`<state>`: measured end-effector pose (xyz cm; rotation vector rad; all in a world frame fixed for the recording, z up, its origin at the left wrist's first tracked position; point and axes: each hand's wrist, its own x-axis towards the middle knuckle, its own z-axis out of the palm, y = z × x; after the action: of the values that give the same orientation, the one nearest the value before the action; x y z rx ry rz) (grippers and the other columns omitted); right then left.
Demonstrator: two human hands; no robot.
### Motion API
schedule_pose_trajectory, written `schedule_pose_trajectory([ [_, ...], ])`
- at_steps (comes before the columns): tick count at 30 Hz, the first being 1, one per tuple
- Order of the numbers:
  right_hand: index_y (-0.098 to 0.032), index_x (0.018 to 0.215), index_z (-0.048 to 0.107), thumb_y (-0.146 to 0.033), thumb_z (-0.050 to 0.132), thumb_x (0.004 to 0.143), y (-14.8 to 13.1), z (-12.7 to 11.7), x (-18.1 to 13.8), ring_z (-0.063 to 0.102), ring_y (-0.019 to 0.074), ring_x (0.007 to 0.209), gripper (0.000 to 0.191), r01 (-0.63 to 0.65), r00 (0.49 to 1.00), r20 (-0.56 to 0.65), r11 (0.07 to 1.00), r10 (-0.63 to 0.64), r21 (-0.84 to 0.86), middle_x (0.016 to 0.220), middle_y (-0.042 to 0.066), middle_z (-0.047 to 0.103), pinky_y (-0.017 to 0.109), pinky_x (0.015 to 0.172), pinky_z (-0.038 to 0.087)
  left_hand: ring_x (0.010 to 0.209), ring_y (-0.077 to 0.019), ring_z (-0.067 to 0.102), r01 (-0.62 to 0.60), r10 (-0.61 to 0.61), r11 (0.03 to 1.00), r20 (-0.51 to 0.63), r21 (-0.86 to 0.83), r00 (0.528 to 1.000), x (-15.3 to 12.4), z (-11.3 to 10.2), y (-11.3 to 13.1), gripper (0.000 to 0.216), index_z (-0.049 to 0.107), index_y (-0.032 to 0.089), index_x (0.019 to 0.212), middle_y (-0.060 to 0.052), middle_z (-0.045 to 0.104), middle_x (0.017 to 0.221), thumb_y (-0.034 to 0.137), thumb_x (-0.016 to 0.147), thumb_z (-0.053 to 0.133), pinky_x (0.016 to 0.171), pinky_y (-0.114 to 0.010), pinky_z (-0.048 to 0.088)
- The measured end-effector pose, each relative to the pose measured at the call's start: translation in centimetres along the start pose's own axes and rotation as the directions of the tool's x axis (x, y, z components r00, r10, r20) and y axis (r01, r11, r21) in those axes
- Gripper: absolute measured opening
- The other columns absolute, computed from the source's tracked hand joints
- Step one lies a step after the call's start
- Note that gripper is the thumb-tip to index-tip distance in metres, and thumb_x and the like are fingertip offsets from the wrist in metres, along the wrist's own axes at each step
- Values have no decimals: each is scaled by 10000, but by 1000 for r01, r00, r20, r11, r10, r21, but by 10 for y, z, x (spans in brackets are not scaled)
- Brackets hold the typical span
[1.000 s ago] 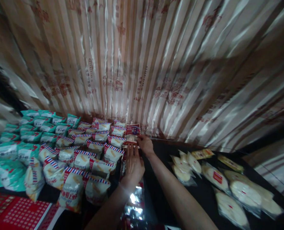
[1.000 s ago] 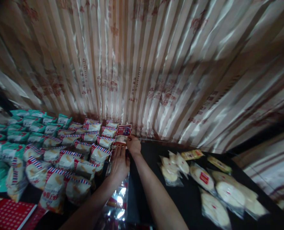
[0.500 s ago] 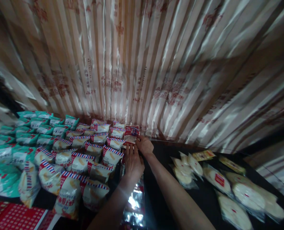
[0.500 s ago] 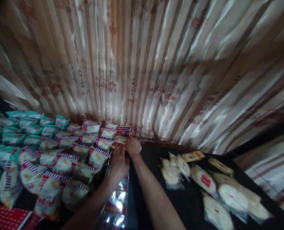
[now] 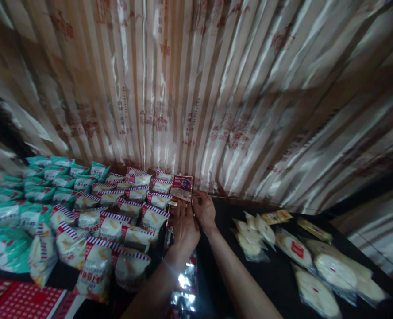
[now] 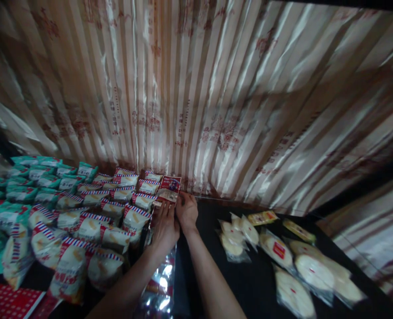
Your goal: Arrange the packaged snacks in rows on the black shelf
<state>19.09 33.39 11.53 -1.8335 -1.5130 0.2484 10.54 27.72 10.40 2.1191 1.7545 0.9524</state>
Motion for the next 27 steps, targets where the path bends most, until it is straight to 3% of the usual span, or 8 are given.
schedule_pose_trajectory([
  [3,-129,1045,620,-325,425,795,10,-18,-33,573,199,946,373,-19,991,-121,971,49,238,1040,118,620,327,888,432,1277,-254,394,-63,62,995,-12,-79,998,-23,-12,14,456,513,48,1206,-173,525,1281,59,773,370,1067,-428,350],
  [6,-141,1060,576,-398,462,785,19,-39,-83,569,203,967,394,-108,962,-171,872,212,477,1050,114,616,338,889,428,1166,-217,502,-190,191,957,-20,-217,981,-66,-27,24,387,562,125,1135,-118,596,1188,94,824,334,1001,-401,433],
  [9,-171,1091,533,-459,508,776,26,-56,-145,577,184,916,427,-191,925,-152,774,347,604,1014,86,615,310,846,443,1056,-183,558,-316,347,870,17,-378,938,-125,-38,24,368,583,170,1081,-80,637,1094,91,824,331,945,-360,471],
  [13,-187,1061,538,-484,540,757,35,-59,-229,586,169,801,425,-349,884,-38,710,467,612,887,49,627,282,755,466,986,-175,569,-248,357,860,177,-446,917,-199,-43,8,388,599,190,1056,-67,642,1062,77,809,323,888,-335,489],
  [17,-196,969,603,-459,519,759,49,-37,-291,622,204,814,347,-500,866,264,731,424,464,891,60,674,318,776,478,1024,-167,567,-80,260,920,446,-383,857,-244,-36,-20,390,617,177,1032,-80,622,1102,71,783,336,930,-303,460],
  [21,-210,889,665,-332,483,760,58,-8,-318,632,226,926,254,-484,814,463,850,350,208,967,77,692,333,861,444,1018,-167,577,34,36,996,732,-82,681,-262,-30,-52,320,635,178,1014,-74,626,1102,120,793,411,923,-262,450],
  [23,-218,874,679,-248,498,736,58,3,-322,626,220,959,229,-463,772,547,876,323,137,983,69,694,321,884,424,1066,-199,562,66,-55,998,752,16,656,-264,-28,-68,357,614,177,1081,-89,610,1154,118,766,456,958,-305,425],
  [27,-220,787,694,-158,540,682,57,21,-329,637,211,883,196,-470,708,653,869,269,153,865,44,716,309,848,427,1221,-247,454,134,-200,980,730,148,654,-266,-25,-100,501,529,160,1226,-126,507,1311,78,734,475,1023,-355,352],
])
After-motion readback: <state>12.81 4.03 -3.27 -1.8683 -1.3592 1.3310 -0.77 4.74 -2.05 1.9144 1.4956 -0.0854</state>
